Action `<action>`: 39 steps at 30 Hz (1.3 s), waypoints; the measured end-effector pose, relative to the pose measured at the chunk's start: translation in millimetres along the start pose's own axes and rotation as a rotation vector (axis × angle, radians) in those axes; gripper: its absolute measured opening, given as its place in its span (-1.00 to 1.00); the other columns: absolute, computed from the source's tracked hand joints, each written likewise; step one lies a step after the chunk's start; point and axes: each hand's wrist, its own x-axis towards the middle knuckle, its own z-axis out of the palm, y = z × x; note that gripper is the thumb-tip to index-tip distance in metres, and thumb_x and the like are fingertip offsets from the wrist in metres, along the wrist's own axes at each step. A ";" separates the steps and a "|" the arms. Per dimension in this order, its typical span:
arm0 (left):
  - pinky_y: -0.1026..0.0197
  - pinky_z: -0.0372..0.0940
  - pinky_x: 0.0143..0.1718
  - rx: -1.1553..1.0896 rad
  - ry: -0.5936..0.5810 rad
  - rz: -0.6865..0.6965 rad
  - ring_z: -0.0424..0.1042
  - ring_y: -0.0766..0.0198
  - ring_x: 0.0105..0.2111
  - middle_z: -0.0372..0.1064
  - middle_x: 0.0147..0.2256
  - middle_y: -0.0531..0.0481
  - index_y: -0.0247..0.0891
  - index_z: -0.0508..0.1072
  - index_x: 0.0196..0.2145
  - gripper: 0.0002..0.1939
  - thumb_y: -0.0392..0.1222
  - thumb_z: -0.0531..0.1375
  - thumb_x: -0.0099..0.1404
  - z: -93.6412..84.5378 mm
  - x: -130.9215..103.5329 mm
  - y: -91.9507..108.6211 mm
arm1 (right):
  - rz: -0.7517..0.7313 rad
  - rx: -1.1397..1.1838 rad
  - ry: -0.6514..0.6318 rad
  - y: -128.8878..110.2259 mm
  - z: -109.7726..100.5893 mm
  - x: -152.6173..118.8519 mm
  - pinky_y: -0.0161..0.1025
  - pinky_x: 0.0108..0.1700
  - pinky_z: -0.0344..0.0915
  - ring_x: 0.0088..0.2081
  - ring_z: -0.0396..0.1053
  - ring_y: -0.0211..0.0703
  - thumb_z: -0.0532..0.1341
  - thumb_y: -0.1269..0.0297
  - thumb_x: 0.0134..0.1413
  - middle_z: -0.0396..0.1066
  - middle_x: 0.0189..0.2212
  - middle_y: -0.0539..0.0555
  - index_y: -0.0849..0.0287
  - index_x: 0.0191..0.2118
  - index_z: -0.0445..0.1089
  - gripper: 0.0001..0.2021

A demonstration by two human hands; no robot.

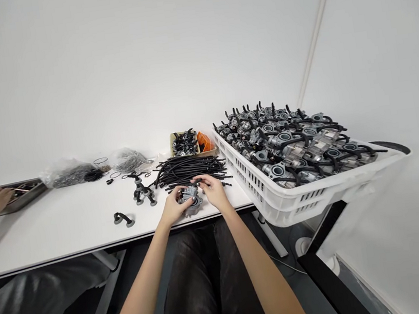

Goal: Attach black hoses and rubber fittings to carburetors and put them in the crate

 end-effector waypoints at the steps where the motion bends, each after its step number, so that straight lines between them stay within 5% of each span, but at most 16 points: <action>1: 0.13 0.30 -0.23 -0.001 -0.002 0.000 0.43 0.15 -0.31 0.49 -0.28 -0.05 -0.24 0.40 -0.14 -0.54 0.02 0.33 0.05 0.0 -0.1 0.3 | 0.004 -0.005 0.006 0.6 -0.9 1.1 -0.10 -0.07 0.39 -0.21 0.52 -0.04 0.24 0.31 -0.02 0.59 -0.33 0.07 0.10 -0.30 0.52 -0.86; 19: 0.15 0.28 -0.26 0.000 -0.022 0.004 0.43 0.17 -0.34 0.48 -0.31 -0.03 -0.24 0.39 -0.13 -0.53 0.03 0.33 0.06 -0.1 0.2 -0.9 | 0.032 0.035 0.019 -2.9 -0.8 4.0 -0.12 -0.06 0.40 -0.25 0.54 -0.06 0.27 0.41 -0.09 0.58 -0.40 0.02 0.12 -0.39 0.52 -0.90; 27: 0.13 0.26 -0.22 0.014 -0.031 -0.002 0.41 0.15 -0.30 0.46 -0.28 -0.04 -0.24 0.38 -0.11 -0.53 0.02 0.32 0.06 -0.6 0.7 -2.1 | 0.024 0.060 0.043 4.3 -2.0 -3.4 -0.07 -0.02 0.40 -0.14 0.54 0.01 0.33 0.29 -0.08 0.60 -0.26 0.11 0.10 -0.26 0.54 -0.82; 31: 0.14 0.26 -0.22 -0.001 -0.060 0.011 0.40 0.15 -0.29 0.45 -0.29 -0.02 -0.22 0.37 -0.11 -0.53 -0.01 0.33 0.06 -1.4 0.7 0.1 | -0.021 0.018 0.171 7.1 -7.4 -5.7 -0.07 0.02 0.37 -0.06 0.51 -0.01 0.22 0.22 0.08 0.58 -0.18 0.16 0.13 -0.09 0.45 -0.73; 35: 0.16 0.28 -0.21 -0.029 -0.101 0.036 0.42 0.15 -0.26 0.45 -0.25 0.01 -0.20 0.35 -0.09 -0.49 -0.06 0.36 0.01 -2.7 -0.7 5.6 | -0.072 -0.128 0.296 7.3 -18.4 13.8 -0.07 0.02 0.35 -0.12 0.51 -0.06 0.05 0.28 0.19 0.56 -0.24 0.14 0.16 -0.04 0.36 -0.73; 39: 0.14 0.31 -0.19 -0.054 -0.140 0.030 0.45 0.14 -0.26 0.47 -0.22 0.00 -0.19 0.35 -0.03 -0.44 -0.08 0.36 0.01 -3.6 -1.9 7.6 | -0.084 -0.352 0.120 8.0 -22.6 59.9 -0.07 -0.03 0.37 -0.19 0.50 -0.07 0.10 0.32 0.20 0.55 -0.27 0.11 0.13 -0.16 0.43 -0.82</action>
